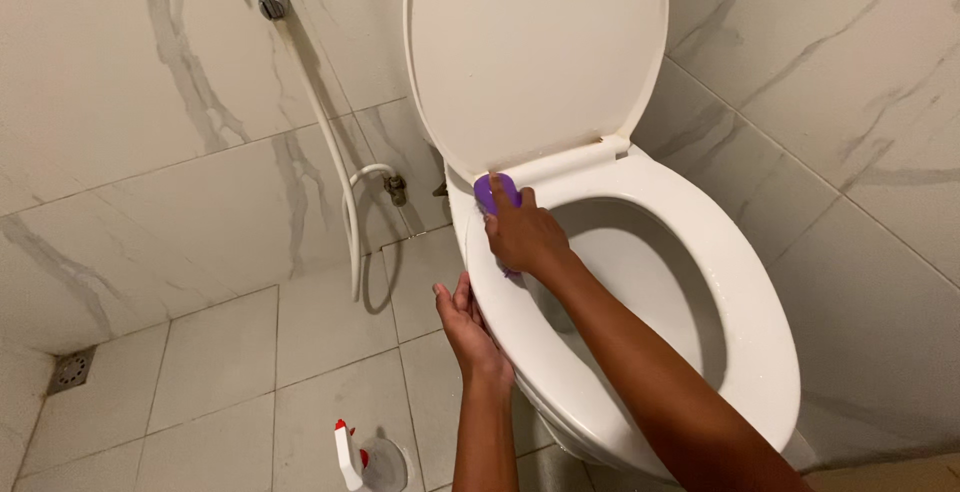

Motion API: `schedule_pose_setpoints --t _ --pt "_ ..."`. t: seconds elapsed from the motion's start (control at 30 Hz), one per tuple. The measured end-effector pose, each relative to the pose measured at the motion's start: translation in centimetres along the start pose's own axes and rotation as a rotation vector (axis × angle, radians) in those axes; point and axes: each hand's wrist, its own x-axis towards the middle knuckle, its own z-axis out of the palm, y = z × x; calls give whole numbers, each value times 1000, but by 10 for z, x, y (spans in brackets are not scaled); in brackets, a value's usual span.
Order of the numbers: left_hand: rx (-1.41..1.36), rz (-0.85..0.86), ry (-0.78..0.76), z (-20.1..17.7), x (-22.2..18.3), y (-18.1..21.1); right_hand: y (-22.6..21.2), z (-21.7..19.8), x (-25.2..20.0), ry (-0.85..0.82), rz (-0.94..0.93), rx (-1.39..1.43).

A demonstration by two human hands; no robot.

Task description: The person cleans a toilet by spraying a cleaning solution and scrubbing the rim, seat, and bowl using a purple brush, then rinsing it with a handheld sprayer.

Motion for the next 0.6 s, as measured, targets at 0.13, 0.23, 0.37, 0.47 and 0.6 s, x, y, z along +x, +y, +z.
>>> schedule_pose_setpoints --t 0.13,0.23,0.37,0.47,0.6 --pt "3 6 -16 -1 1 0 -10 -9 -13 -69 -131 30" --pt "0 16 -18 5 -3 4 -12 -19 -15 -37 -112 22" --pt "12 34 -31 5 -6 2 -25 -14 -29 -114 -132 90" --pt "49 62 -66 -5 14 -9 -16 1 -11 -39 -116 61" --pt "64 59 -39 1 -4 1 -27 -3 -12 62 70 55"
